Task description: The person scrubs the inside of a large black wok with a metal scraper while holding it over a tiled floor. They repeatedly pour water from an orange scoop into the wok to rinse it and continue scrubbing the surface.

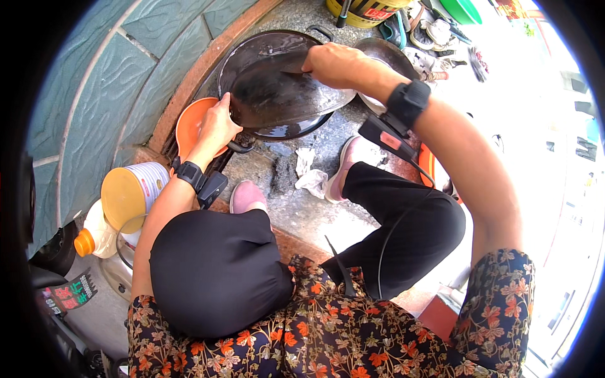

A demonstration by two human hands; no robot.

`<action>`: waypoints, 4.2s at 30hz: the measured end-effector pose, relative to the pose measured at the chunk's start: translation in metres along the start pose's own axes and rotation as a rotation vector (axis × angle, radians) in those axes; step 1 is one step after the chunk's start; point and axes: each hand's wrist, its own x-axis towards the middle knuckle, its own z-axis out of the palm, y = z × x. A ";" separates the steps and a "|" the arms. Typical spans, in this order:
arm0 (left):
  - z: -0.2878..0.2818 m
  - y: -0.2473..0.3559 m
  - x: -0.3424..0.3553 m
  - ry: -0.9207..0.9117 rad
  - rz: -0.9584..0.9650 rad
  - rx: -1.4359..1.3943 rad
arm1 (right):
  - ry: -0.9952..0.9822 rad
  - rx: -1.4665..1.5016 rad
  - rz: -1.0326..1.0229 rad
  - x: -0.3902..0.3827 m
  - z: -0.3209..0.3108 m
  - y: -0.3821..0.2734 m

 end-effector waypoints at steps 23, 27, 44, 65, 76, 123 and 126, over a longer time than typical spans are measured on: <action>-0.007 0.012 -0.006 -0.096 -0.109 0.252 | -0.095 -0.008 -0.063 0.021 -0.012 0.007; -0.014 0.017 -0.008 -0.135 -0.158 0.254 | -0.163 -0.002 -0.130 0.002 -0.033 0.031; -0.008 0.002 -0.001 -0.093 -0.149 0.230 | -0.018 1.057 0.521 -0.020 0.029 0.067; -0.013 0.007 -0.002 -0.162 -0.222 0.246 | -0.377 0.994 0.610 0.034 0.012 -0.003; -0.012 0.001 -0.004 -0.137 -0.205 0.249 | -0.316 0.938 0.594 0.037 0.006 -0.003; -0.009 0.000 -0.001 -0.093 -0.192 0.272 | -0.293 1.228 0.468 0.016 0.063 0.028; -0.003 -0.002 -0.001 -0.075 -0.156 0.225 | 0.024 1.145 0.579 0.009 0.052 0.078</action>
